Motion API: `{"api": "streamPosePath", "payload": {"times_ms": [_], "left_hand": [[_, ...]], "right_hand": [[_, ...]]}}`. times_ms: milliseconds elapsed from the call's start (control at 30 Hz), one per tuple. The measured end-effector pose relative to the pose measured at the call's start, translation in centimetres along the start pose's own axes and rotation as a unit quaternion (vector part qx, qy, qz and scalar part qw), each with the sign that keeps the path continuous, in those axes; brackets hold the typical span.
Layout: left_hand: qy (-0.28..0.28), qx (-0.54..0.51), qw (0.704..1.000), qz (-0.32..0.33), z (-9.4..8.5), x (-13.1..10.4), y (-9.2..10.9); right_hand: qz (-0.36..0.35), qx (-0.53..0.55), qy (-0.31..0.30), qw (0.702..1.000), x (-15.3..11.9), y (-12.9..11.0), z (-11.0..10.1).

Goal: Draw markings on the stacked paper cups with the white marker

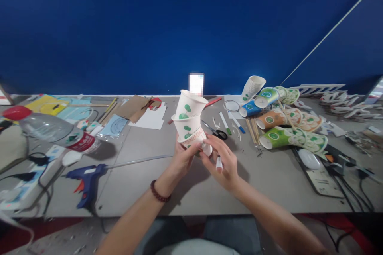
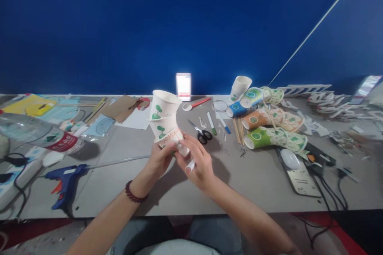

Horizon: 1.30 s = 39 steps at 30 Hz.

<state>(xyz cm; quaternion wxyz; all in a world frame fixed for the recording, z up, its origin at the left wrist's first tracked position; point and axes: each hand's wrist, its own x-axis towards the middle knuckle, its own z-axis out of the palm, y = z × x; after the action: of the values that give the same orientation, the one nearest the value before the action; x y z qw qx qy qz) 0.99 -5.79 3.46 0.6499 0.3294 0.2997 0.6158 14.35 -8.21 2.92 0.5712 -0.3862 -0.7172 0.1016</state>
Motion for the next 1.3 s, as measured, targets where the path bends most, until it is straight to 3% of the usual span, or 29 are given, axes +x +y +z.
{"api": "streamPosePath", "payload": {"times_ms": [1300], "left_hand": [[0.011, 0.001, 1.000, -0.016, -0.28, 0.00, -0.17]], "right_hand": [[0.014, 0.001, -0.003, 1.000, -0.48, 0.17, 0.09]]}}
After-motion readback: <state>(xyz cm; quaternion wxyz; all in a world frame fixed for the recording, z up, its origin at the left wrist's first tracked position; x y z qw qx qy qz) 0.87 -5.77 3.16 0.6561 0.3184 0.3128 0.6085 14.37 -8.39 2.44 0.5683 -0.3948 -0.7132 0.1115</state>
